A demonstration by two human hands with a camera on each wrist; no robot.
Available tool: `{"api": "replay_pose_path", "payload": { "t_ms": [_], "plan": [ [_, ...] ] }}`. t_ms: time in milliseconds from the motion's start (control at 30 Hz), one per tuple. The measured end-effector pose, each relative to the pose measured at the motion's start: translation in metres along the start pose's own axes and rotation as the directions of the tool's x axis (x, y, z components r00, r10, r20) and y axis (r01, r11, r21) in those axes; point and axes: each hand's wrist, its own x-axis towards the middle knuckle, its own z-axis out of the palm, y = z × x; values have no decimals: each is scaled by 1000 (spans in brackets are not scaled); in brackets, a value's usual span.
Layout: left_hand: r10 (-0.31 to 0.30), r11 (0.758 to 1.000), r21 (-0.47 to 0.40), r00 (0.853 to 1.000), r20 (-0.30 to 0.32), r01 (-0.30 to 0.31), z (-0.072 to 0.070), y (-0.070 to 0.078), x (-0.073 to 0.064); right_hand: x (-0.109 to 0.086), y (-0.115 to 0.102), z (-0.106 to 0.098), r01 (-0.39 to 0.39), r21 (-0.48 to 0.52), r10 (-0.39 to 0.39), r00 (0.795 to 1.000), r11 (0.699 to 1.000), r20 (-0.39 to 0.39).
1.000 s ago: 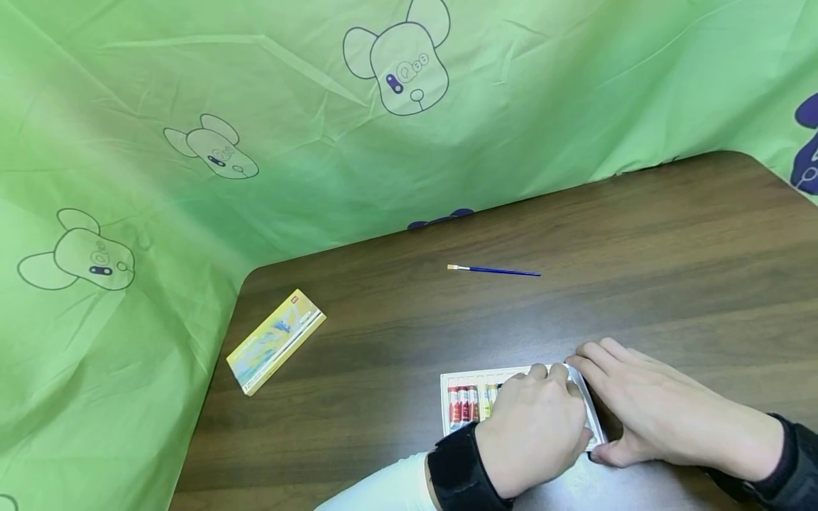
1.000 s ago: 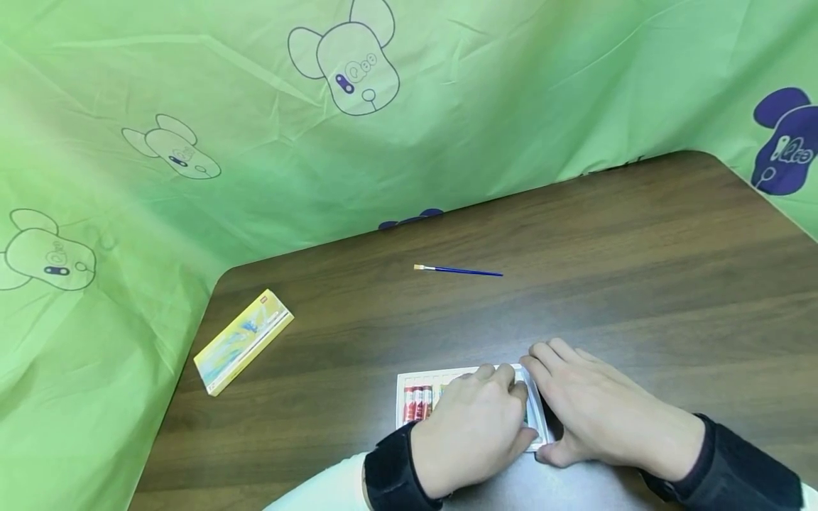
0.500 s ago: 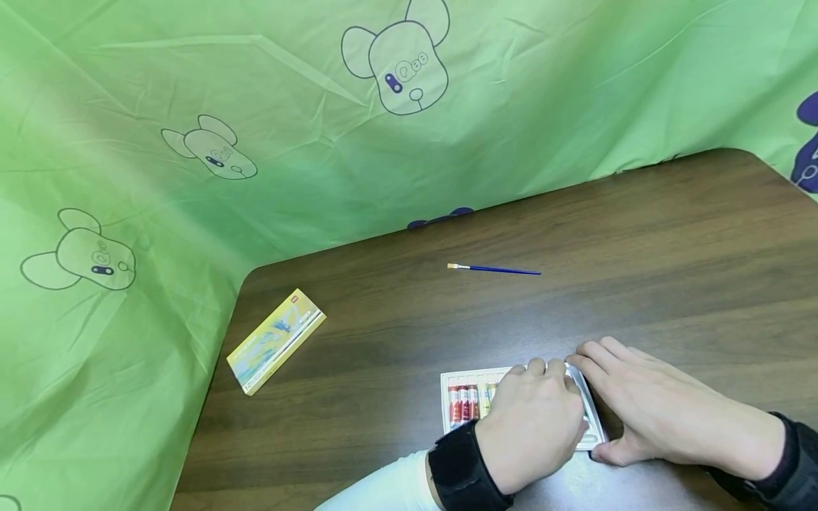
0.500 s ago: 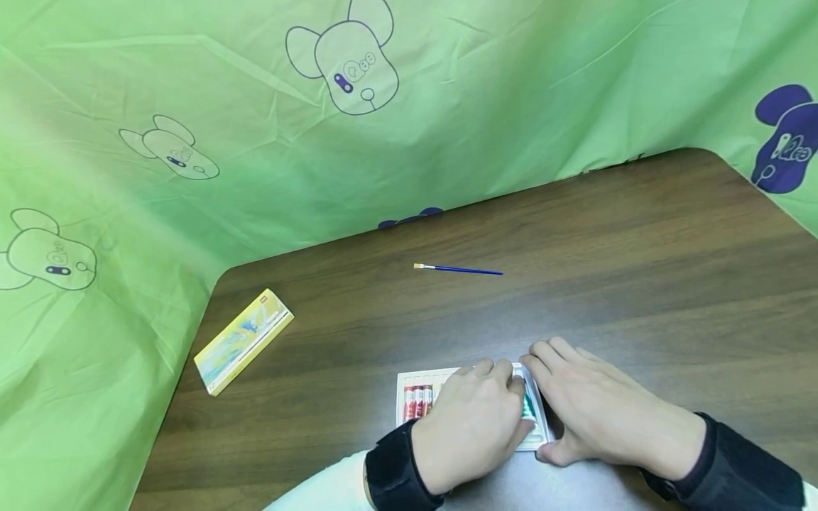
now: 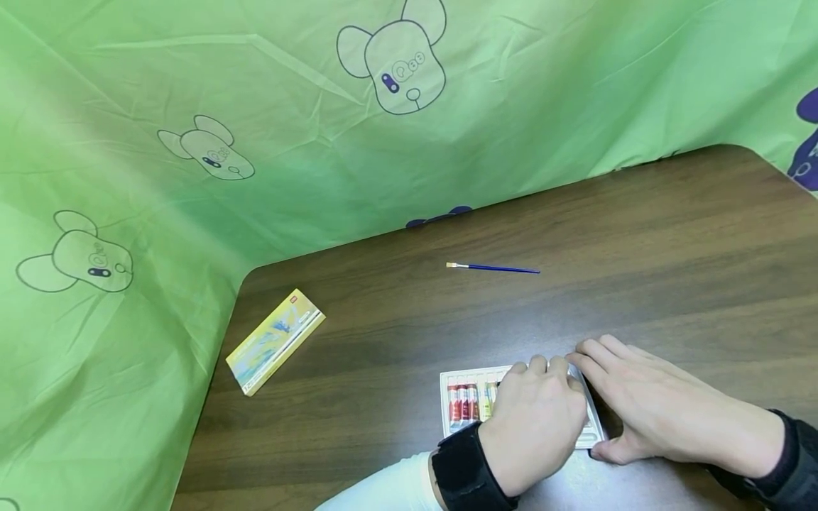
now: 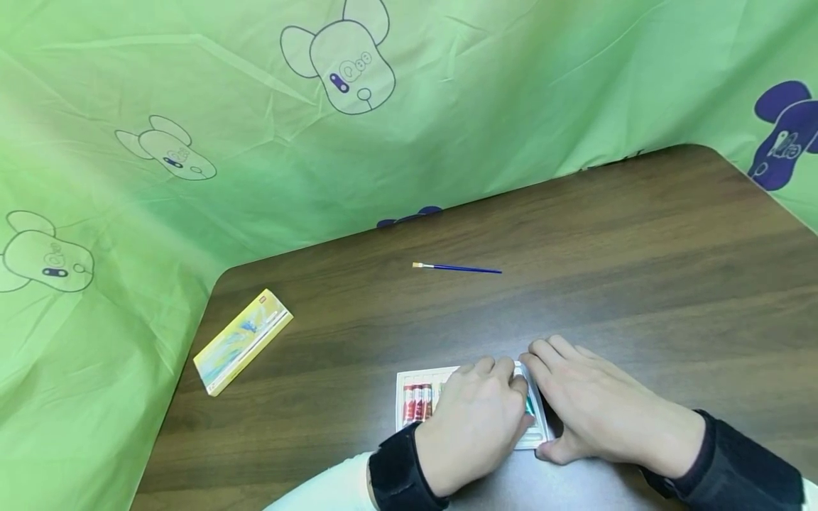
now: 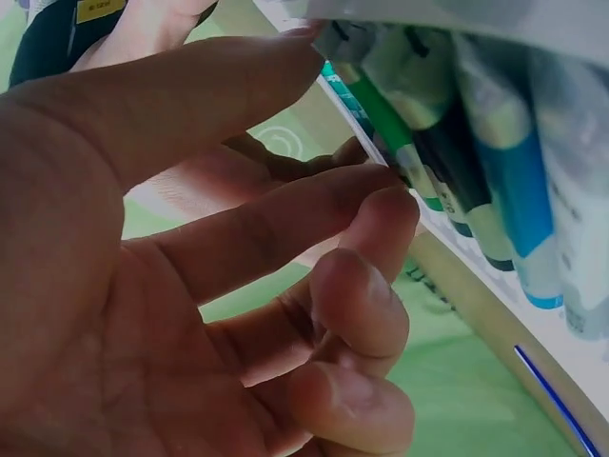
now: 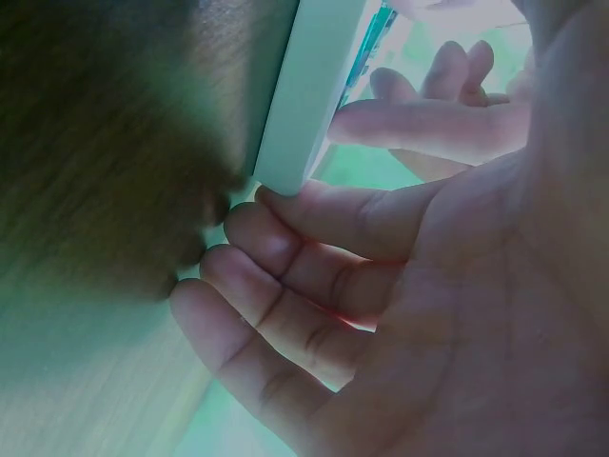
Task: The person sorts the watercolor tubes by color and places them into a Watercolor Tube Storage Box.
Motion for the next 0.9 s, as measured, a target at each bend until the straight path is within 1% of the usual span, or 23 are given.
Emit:
{"api": "replay_pose_path", "payload": {
  "t_ms": [233,300,467,533,633,733,800,900],
  "plan": [
    [-6,1000,10,1000,20,6,1,1,0,0,-1,0,-2,0,2,1000,1000,8],
    [-1,1000,18,1000,4,1,2,1,0,0,-1,0,-1,1,1,1000,1000,12],
    [7,999,43,998,-57,-5,5,-1,2,2,0,0,-3,3,2,1000,1000,8],
    [9,999,49,998,-66,-6,5,-2,2,2,0,0,-4,2,4,1000,1000,3],
    [8,999,51,998,-55,-5,5,-3,3,3,0,0,-2,2,2,1000,1000,0],
    [0,999,38,1000,-26,1,5,-3,4,2,0,0,2,-4,-2,1000,1000,-2],
    [0,1000,17,1000,-14,0,6,-5,5,2,0,1,2,-10,-2,1000,1000,5],
    [-6,1000,-22,1000,-14,6,8,-8,6,1,0,2,-2,-13,2,1000,1000,25]
  ]
}}
